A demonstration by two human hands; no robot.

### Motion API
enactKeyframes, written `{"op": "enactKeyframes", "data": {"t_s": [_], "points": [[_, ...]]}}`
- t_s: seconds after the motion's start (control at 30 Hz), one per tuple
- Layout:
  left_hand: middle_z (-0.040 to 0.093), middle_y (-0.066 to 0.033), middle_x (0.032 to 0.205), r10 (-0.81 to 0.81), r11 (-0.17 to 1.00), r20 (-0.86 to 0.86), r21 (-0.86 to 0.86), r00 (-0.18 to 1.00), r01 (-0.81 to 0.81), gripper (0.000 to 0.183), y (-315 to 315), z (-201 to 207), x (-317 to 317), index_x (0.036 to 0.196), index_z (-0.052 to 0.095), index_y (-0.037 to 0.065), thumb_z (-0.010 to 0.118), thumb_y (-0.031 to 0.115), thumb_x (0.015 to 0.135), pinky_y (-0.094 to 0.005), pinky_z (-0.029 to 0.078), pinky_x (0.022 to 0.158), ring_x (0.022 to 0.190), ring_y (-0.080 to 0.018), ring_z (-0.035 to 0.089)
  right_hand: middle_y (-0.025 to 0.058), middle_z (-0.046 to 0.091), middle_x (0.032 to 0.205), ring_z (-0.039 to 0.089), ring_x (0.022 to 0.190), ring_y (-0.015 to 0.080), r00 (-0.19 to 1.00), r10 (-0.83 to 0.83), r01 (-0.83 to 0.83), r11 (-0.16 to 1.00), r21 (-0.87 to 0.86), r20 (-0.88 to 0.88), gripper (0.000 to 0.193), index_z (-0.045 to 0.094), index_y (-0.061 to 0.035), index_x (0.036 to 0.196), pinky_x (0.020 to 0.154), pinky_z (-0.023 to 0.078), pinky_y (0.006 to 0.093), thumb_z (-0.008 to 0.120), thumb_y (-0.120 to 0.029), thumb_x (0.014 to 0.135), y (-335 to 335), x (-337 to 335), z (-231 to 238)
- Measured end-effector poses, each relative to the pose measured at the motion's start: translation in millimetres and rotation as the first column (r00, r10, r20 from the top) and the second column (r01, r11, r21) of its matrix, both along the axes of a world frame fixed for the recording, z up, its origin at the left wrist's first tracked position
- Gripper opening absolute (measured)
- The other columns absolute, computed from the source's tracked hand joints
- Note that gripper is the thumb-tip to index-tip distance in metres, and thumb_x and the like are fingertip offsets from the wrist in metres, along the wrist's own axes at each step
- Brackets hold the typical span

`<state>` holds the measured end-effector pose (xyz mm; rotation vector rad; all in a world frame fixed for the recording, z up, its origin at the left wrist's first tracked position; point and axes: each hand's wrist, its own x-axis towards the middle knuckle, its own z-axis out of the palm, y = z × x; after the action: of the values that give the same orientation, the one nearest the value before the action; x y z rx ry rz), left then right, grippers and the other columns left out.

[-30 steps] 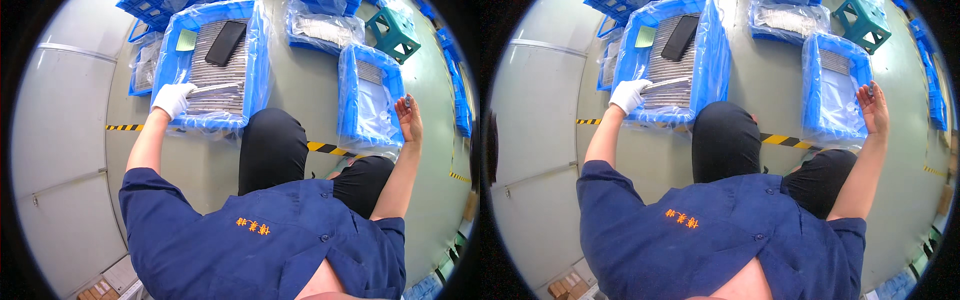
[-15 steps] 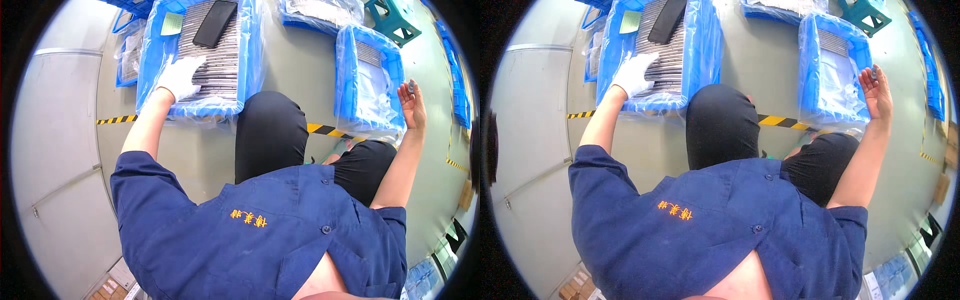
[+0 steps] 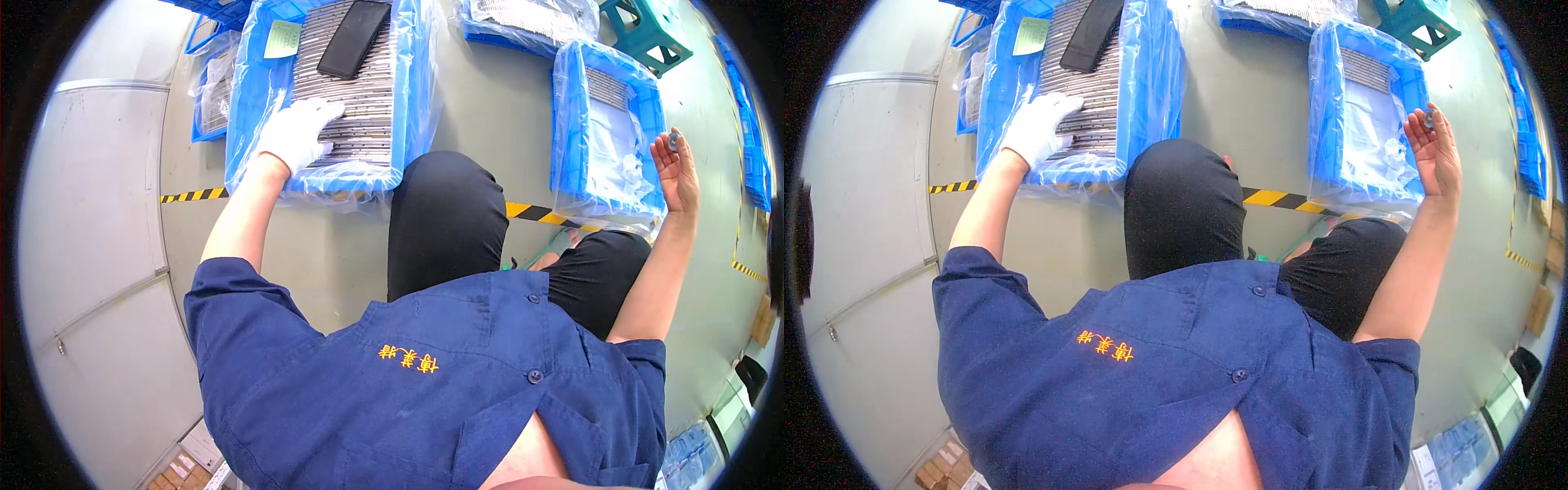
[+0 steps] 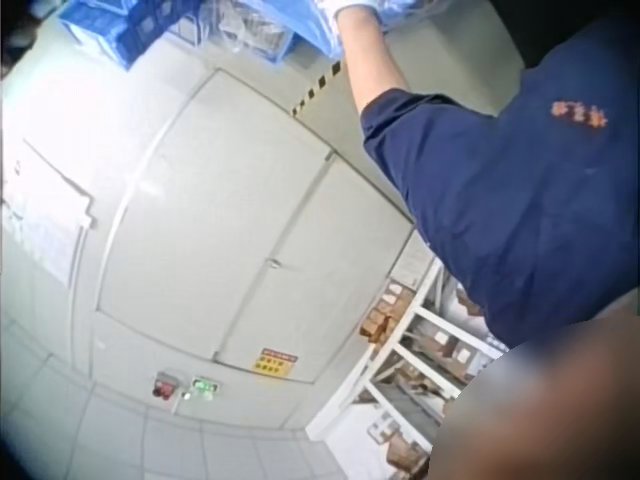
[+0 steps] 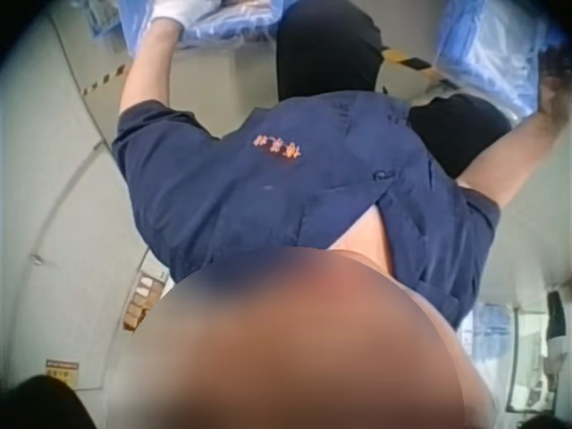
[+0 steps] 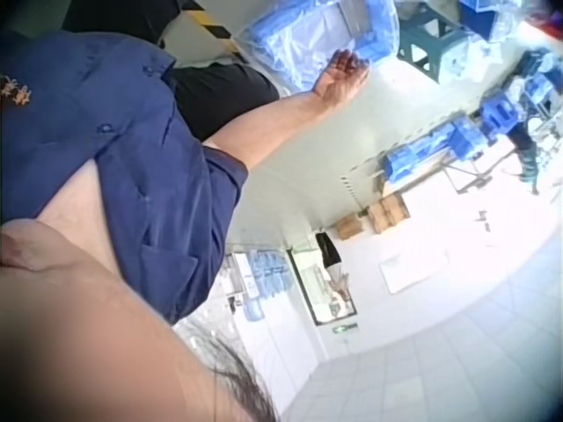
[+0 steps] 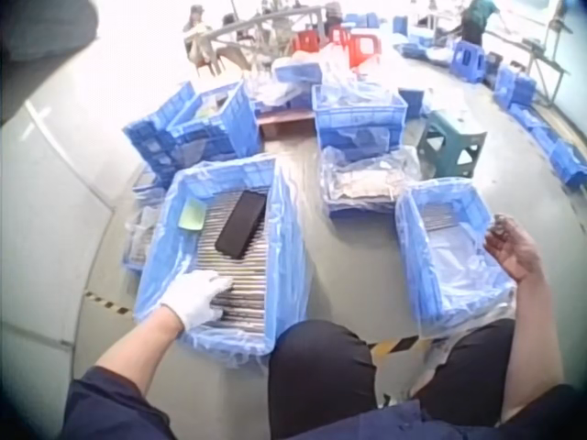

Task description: Picking up and inspecting metal rods and small components from storage crates in a factory setting.

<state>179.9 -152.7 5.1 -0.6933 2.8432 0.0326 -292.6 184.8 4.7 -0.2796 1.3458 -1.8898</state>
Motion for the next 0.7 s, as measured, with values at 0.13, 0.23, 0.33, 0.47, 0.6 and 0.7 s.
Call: {"op": "enactKeyframes", "data": {"t_s": [0.13,0.23,0.33,0.47,0.6,0.7], "points": [[0.054,-0.0097,0.104,-0.041,0.999,-0.094,-0.029,0.995,0.039,0.045,1.8,-1.2,-1.3,0.104,0.055,0.014,0.067,0.012,0.061,-0.0349,0.041,0.086,0.098,-0.0276,0.05,0.0114,0.058,0.093,0.056,0.09,0.0207,1.0,0.016,-0.016,1.0,-0.003,0.003,0.032,0.049,-0.0022,0.109,0.083,0.047,0.0337,0.057,-0.019,0.083,-0.1,0.0,-0.2],[0.056,-0.0086,0.095,-0.041,0.998,-0.077,0.043,0.996,0.045,0.036,0.5,0.8,-2.1,0.096,0.057,0.013,0.067,0.012,0.061,-0.0344,0.044,0.078,0.089,-0.0266,0.054,0.0115,0.058,0.094,0.056,0.09,0.0206,1.0,0.026,-0.026,1.0,-0.006,-0.002,0.032,0.049,-0.0021,0.109,0.083,0.047,0.0337,0.057,-0.019,0.083,-0.9,1.5,0.7],[0.057,-0.0071,0.087,-0.059,0.996,-0.07,0.066,0.996,0.064,0.028,2.1,2.2,-2.4,0.088,0.057,0.012,0.066,0.012,0.061,-0.0343,0.045,0.072,0.082,-0.0257,0.055,0.0117,0.058,0.094,0.056,0.09,0.0204,0.999,0.038,-0.038,0.999,-0.015,0.001,0.031,0.049,-0.0021,0.109,0.083,0.047,0.0336,0.056,-0.019,0.083,-1.6,2.0,0.0],[0.057,-0.0071,0.084,-0.079,0.996,-0.076,0.04,0.994,0.082,0.025,0.6,-2.2,0.3,0.086,0.057,0.012,0.065,0.014,0.062,-0.0343,0.045,0.07,0.08,-0.0258,0.056,0.0121,0.057,0.095,0.056,0.09,0.0205,0.999,0.044,-0.044,0.999,-0.011,0.003,0.03,0.05,-0.0021,0.109,0.083,0.047,0.0335,0.055,-0.018,0.084,-4.1,3.5,0.9],[0.056,-0.0086,0.085,0.01,0.996,-0.055,0.093,0.998,-0.004,0.023,1.4,-1.6,-0.7,0.087,0.057,0.011,0.063,0.017,0.065,-0.0362,0.044,0.072,0.082,-0.0271,0.055,0.0121,0.057,0.095,0.057,0.09,0.0204,0.998,0.057,-0.057,0.998,-0.034,0.003,0.029,0.05,-0.0023,0.109,0.083,0.047,0.0335,0.055,-0.017,0.084,-4.0,4.7,1.1],[0.056,-0.0084,0.087,0.095,0.98,0.055,0.169,0.994,-0.103,0.022,-1.1,2.9,-6.7,0.086,0.057,0.011,0.061,0.022,0.067,-0.0361,0.044,0.073,0.083,-0.0272,0.055,0.0118,0.057,0.094,0.057,0.09,0.0201,0.999,0.043,-0.044,0.999,-0.033,-0.014,0.029,0.05,-0.0027,0.109,0.083,0.047,0.0335,0.054,-0.016,0.084,-5.0,8.3,1.8]]}}
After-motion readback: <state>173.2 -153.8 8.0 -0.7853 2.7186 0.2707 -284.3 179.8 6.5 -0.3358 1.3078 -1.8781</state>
